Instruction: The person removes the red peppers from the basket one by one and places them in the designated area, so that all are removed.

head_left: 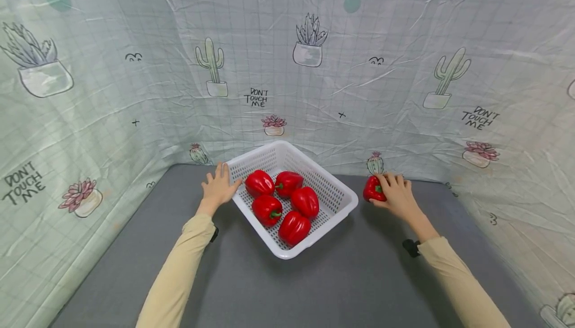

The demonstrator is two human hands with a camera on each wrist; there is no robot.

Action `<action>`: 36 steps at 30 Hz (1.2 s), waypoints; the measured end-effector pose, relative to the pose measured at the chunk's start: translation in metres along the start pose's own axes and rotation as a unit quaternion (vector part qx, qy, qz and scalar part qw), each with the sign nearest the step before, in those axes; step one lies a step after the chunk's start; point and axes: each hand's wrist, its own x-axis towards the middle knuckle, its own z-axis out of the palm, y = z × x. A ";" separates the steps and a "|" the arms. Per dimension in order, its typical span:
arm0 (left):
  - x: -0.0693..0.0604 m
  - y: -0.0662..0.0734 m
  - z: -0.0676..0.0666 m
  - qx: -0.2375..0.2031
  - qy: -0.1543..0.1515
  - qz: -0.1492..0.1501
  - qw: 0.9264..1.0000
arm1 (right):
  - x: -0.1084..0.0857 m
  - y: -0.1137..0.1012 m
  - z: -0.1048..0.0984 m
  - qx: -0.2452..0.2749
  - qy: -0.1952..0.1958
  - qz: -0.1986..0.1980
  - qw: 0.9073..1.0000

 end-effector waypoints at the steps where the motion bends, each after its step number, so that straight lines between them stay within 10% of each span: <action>1: 0.000 0.000 0.000 0.001 -0.001 0.000 1.000 | 0.001 0.002 0.002 0.001 0.000 -0.001 1.000; 36: 0.000 0.002 -0.001 0.000 -0.007 -0.012 1.000 | 0.024 0.016 0.039 -0.008 -0.134 0.049 0.990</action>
